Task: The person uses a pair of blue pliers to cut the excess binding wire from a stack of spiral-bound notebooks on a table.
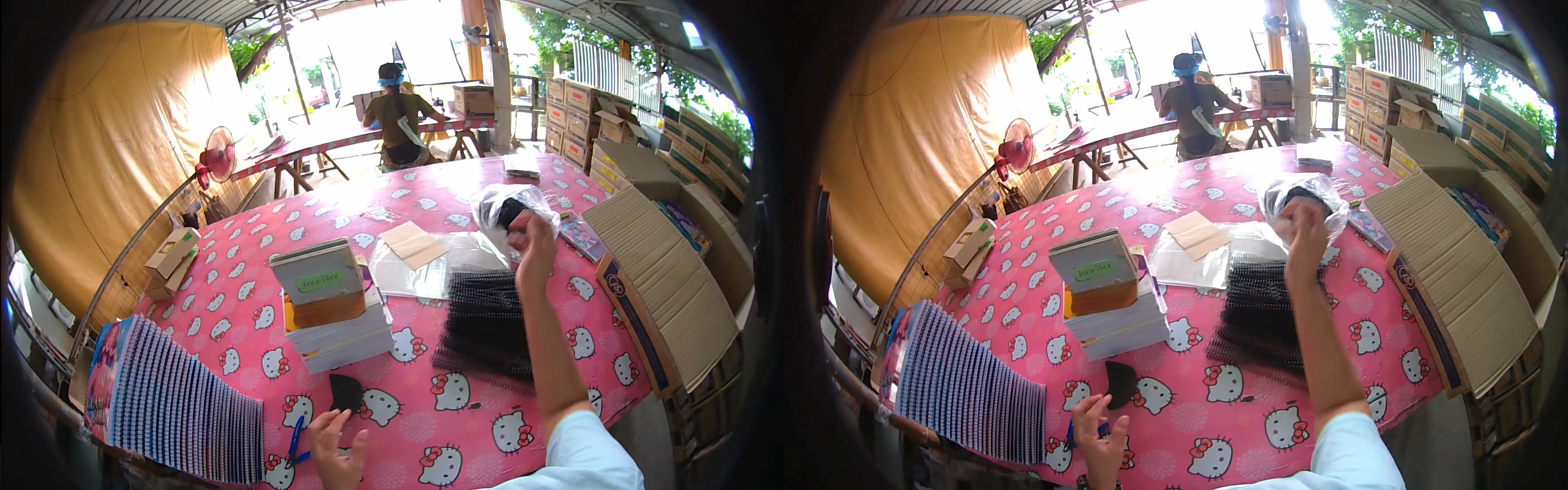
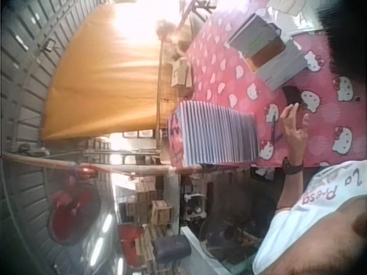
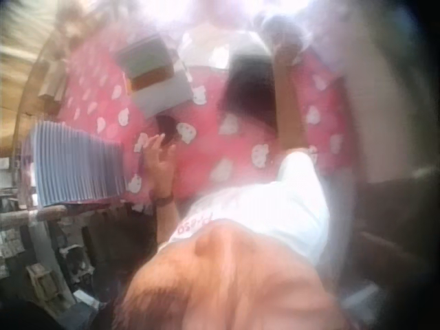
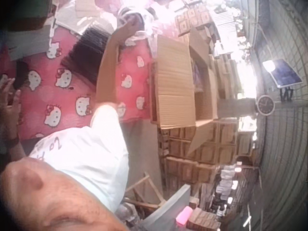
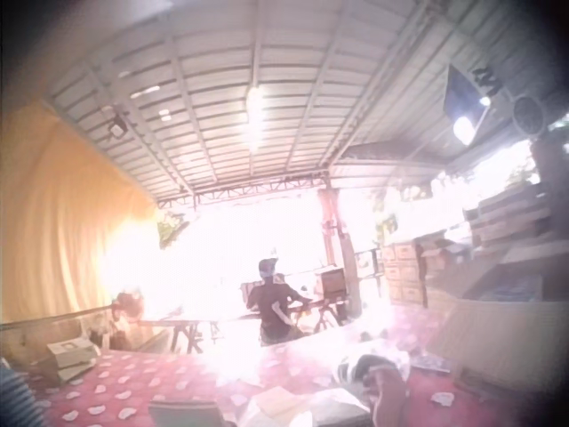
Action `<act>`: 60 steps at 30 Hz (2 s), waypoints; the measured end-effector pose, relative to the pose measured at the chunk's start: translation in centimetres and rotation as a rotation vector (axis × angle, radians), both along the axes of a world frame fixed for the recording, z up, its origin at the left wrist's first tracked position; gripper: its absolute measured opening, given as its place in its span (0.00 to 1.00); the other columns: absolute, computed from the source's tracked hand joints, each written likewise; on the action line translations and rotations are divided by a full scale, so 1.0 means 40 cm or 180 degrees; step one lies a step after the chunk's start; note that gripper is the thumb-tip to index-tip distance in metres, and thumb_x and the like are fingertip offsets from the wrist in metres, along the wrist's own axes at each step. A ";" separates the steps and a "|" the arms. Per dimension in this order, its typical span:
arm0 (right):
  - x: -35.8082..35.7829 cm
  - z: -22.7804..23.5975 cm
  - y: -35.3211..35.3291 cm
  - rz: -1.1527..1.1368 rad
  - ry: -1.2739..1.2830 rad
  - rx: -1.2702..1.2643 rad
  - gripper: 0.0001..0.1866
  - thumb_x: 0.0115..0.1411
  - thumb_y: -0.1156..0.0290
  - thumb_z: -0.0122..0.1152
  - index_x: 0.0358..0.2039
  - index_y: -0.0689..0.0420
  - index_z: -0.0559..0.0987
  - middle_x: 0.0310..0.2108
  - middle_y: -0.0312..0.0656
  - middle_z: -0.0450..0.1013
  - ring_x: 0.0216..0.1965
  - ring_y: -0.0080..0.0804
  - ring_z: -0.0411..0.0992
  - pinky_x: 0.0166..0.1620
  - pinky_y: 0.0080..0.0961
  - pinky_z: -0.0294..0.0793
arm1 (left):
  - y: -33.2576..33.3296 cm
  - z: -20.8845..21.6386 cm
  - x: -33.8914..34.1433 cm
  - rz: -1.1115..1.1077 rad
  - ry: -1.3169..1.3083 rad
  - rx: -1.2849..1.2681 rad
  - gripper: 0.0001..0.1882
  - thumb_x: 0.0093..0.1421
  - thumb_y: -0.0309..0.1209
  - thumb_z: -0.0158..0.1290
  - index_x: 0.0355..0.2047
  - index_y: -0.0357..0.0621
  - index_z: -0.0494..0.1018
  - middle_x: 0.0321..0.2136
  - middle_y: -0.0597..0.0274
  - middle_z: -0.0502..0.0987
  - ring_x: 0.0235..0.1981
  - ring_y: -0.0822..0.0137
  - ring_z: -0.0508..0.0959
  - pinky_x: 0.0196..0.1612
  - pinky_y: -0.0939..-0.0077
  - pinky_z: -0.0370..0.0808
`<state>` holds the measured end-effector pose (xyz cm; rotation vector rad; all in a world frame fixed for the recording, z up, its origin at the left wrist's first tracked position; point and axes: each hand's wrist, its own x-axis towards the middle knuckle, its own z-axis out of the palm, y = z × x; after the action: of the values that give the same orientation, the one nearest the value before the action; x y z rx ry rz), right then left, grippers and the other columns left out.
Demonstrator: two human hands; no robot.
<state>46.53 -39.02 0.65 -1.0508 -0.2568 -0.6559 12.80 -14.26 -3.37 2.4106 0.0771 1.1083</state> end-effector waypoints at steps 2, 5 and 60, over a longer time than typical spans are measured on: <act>0.174 0.022 -0.121 -0.1456 -0.0622 -0.0961 0.13 0.63 0.68 0.47 0.35 0.65 0.74 0.28 0.42 0.72 0.29 0.26 0.69 0.33 0.22 0.69 | -0.001 -0.026 -0.017 0.0078 0.0093 -0.0130 0.15 0.53 0.29 0.59 0.41 0.37 0.74 0.40 0.51 0.74 0.43 0.58 0.73 0.43 0.68 0.72; 0.351 -0.075 -0.297 -0.2131 0.0898 -0.2923 0.21 0.58 0.64 0.53 0.48 0.65 0.73 0.47 0.58 0.70 0.50 0.52 0.68 0.53 0.37 0.67 | 0.029 -0.115 -0.051 0.0133 0.0251 -0.0948 0.15 0.52 0.28 0.59 0.40 0.38 0.74 0.41 0.51 0.73 0.44 0.54 0.73 0.45 0.66 0.72; -0.548 -0.267 0.732 0.4029 -0.3171 -0.5912 0.34 0.48 0.57 0.62 0.53 0.60 0.66 0.42 0.49 0.66 0.47 0.46 0.64 0.52 0.36 0.64 | 0.571 0.340 -0.379 0.1636 -0.1735 0.0797 0.32 0.67 0.52 0.28 0.50 0.35 0.67 0.54 0.53 0.66 0.57 0.62 0.63 0.61 0.65 0.54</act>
<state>24.60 -9.75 -10.03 -1.7439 -2.4902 0.5773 -2.34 8.59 10.24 2.2579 0.4128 2.0826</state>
